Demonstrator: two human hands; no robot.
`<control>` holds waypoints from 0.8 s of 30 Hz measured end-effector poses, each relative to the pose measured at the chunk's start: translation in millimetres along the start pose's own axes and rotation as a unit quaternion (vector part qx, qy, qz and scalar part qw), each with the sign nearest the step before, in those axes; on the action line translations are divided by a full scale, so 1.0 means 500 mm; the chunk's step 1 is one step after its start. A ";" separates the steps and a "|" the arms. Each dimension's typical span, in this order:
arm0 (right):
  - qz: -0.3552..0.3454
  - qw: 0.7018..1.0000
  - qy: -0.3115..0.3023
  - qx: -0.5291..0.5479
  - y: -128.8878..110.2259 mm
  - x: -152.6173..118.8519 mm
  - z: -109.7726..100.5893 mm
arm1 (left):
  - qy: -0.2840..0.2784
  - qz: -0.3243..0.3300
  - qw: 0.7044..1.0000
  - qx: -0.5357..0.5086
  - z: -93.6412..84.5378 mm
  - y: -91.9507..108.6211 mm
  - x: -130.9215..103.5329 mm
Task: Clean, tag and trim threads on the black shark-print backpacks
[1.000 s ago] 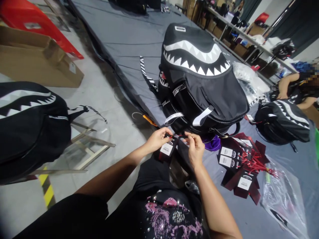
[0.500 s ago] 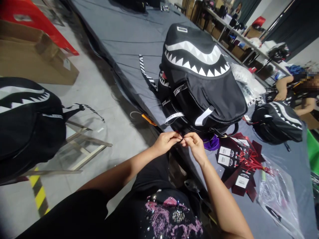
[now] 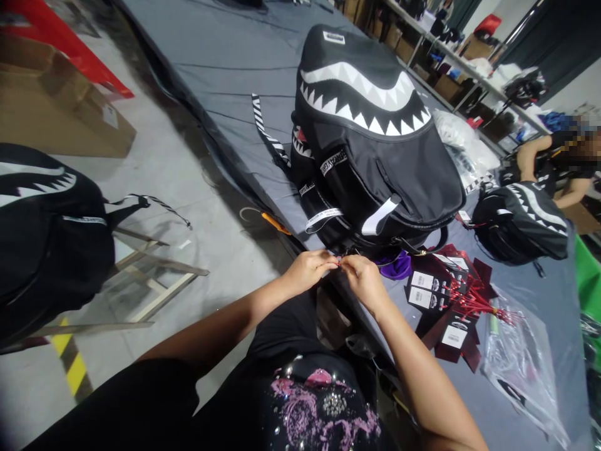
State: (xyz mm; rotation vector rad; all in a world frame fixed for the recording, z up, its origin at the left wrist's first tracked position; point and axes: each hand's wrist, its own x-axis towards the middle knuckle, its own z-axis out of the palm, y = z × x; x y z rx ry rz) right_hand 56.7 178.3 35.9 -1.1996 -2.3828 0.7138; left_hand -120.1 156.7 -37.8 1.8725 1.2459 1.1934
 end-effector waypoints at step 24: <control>-0.159 0.961 0.029 -0.223 0.066 0.007 0.029 | -0.065 -0.057 0.969 0.229 0.012 0.053 0.029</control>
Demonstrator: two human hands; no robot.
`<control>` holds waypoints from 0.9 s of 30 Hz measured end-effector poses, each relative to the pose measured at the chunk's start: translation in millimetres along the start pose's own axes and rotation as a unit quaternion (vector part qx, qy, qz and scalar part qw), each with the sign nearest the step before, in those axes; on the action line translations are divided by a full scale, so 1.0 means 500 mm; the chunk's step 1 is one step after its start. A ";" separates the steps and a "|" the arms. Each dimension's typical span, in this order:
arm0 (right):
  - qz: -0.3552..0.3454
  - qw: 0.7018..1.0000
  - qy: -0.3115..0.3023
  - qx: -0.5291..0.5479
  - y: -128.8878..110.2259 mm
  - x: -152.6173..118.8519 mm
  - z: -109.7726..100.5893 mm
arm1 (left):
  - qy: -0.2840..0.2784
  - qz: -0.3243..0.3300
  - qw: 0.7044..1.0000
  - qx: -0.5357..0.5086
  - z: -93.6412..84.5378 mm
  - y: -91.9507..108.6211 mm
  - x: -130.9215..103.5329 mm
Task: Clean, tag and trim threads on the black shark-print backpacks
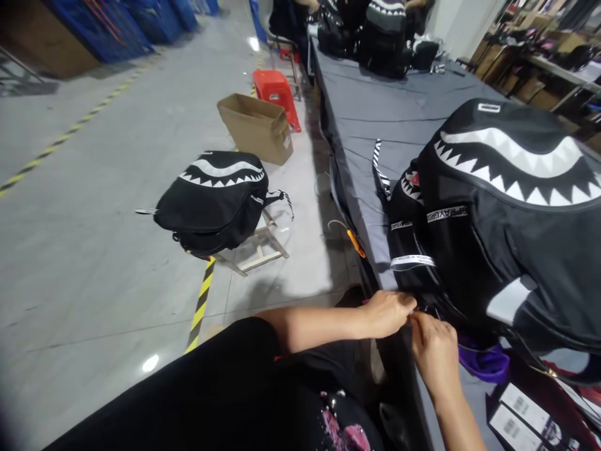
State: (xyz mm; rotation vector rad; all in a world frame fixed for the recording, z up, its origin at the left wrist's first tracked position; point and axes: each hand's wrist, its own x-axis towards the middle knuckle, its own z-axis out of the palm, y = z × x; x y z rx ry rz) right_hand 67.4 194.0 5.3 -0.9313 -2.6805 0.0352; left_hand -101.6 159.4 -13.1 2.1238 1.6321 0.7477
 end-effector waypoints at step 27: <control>0.229 0.925 0.035 0.301 -0.071 -0.015 -0.025 | -0.077 -0.025 0.993 0.084 -0.017 -0.003 -0.025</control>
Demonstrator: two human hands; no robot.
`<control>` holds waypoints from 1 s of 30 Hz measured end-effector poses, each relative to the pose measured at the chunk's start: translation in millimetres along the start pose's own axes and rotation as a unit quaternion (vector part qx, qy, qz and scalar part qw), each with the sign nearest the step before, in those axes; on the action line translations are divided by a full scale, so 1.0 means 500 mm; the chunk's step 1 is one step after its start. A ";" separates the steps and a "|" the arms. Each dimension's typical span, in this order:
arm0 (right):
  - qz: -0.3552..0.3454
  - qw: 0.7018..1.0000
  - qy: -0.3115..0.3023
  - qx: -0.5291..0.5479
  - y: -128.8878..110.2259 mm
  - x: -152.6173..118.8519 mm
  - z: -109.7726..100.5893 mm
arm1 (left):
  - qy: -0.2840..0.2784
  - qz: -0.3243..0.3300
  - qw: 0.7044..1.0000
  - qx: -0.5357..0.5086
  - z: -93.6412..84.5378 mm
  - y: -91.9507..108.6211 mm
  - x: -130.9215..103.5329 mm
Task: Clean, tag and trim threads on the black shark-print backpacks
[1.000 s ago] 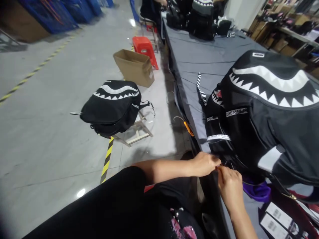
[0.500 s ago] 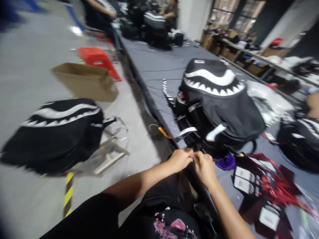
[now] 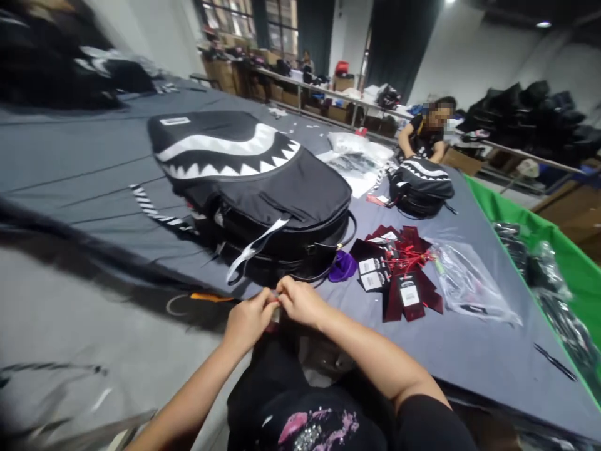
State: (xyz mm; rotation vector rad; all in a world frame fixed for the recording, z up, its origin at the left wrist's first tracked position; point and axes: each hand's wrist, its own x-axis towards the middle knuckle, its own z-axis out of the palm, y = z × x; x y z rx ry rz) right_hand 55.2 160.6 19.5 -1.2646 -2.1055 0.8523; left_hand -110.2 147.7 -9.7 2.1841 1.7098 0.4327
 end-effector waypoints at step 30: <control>0.070 0.993 0.052 0.076 0.027 -0.017 0.016 | 0.005 0.114 0.993 0.032 0.000 -0.011 0.013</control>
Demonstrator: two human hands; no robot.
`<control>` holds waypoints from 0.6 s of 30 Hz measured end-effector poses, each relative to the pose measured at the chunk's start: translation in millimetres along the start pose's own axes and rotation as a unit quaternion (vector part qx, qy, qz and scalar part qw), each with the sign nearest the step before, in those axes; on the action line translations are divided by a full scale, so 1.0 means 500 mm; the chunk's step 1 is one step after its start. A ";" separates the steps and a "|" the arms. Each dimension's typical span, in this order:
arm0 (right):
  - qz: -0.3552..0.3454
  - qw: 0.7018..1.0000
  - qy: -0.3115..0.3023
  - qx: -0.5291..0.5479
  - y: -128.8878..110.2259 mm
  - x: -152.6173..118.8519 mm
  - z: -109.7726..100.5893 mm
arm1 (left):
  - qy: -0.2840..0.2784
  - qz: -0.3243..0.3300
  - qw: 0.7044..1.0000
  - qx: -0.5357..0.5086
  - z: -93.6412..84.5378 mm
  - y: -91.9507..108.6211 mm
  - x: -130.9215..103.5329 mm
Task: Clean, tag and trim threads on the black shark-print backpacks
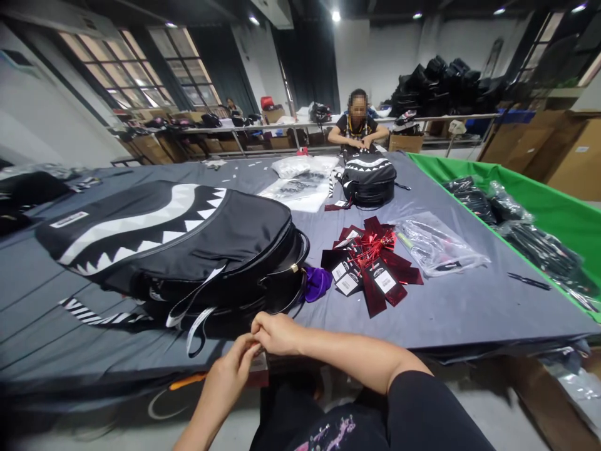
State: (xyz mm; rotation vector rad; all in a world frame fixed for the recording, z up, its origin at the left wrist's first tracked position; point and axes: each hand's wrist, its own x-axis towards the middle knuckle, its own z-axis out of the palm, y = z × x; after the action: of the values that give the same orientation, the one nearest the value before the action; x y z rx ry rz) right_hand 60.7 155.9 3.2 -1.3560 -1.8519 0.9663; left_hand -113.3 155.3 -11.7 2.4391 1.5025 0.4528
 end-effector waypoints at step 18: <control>0.022 0.997 0.027 0.067 -0.004 -0.010 0.004 | 0.054 0.052 0.997 -0.006 0.005 -0.011 -0.004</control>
State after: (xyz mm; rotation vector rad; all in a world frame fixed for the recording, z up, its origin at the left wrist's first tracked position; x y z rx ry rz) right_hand 59.3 150.3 3.7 -1.3321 -1.6921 1.0466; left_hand -117.7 155.7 -16.2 2.5297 1.4122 0.6232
